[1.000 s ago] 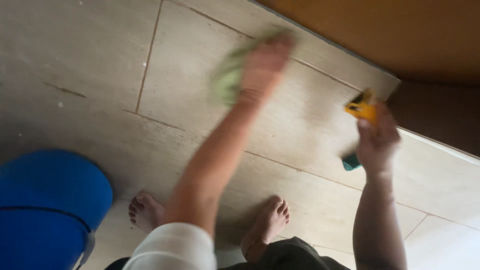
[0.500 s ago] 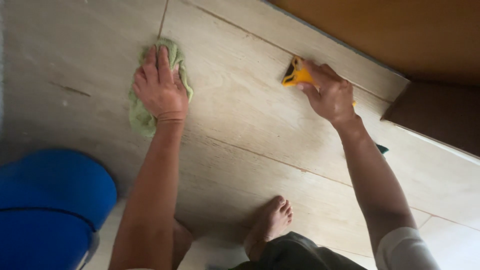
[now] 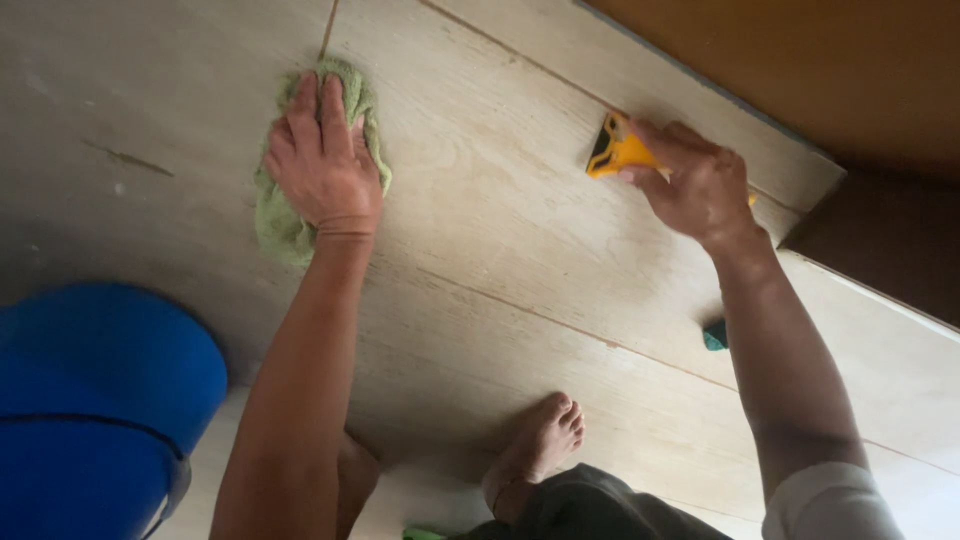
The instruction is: Cleaning and scraping a floor surface using a rag and a scraper tool.
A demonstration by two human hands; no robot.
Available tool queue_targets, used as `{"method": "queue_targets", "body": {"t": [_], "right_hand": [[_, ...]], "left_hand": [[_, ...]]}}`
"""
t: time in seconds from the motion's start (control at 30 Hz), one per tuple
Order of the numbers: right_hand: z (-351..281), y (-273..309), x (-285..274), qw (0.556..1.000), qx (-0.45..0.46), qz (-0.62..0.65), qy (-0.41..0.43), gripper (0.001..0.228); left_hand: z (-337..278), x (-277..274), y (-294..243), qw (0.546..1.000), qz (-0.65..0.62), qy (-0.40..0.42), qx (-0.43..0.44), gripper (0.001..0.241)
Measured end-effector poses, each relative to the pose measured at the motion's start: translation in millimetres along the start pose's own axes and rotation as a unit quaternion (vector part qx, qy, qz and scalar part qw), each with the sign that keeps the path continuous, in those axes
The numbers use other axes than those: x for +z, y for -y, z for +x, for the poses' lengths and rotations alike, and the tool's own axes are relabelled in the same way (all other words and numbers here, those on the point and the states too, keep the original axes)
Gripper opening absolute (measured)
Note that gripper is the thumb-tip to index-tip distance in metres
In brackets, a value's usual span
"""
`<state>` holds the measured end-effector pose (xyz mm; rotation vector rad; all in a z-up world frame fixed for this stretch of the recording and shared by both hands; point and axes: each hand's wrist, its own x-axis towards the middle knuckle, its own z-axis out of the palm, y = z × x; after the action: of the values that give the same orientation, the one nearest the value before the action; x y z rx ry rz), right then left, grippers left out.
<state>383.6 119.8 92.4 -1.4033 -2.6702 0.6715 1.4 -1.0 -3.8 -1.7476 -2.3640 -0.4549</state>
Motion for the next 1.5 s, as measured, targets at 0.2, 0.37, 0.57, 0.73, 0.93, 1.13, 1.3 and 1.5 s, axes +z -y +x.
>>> {"method": "queue_targets", "body": {"t": [0.2, 0.37, 0.57, 0.73, 0.93, 1.13, 1.3, 1.5], "right_hand": [[-1, -10, 3, 0.999, -0.03, 0.026, -0.009, 0.052], [-2, -20, 16, 0.999, -0.032, 0.011, -0.016, 0.049], [3, -5, 4, 0.999, -0.037, 0.028, -0.022, 0.051], [4, -6, 6, 0.998, -0.03, 0.047, -0.015, 0.048], [10, -10, 19, 0.999, -0.043, 0.011, -0.007, 0.047], [2, -7, 8, 0.994, -0.085, 0.042, -0.05, 0.049], [-18, -5, 10, 0.999, -0.018, 0.023, -0.026, 0.05], [-4, -12, 22, 0.999, -0.022, 0.048, -0.006, 0.052]], "left_hand": [[1, 0, -2, 1.0, 0.003, -0.012, -0.006, 0.063], [-5, 5, 1, 1.0, 0.003, -0.002, -0.006, 0.067], [-2, 0, 0, 1.0, -0.011, -0.01, -0.001, 0.07], [-2, 1, 0, 1.0, -0.01, -0.019, 0.01, 0.069], [-5, 0, 0, 1.0, -0.004, 0.014, -0.01, 0.066], [1, 1, 1, 1.0, 0.005, -0.001, -0.001, 0.069], [-4, 2, 0, 1.0, -0.002, 0.004, -0.012, 0.071], [-2, 0, 0, 1.0, -0.004, -0.004, 0.007, 0.068]]}}
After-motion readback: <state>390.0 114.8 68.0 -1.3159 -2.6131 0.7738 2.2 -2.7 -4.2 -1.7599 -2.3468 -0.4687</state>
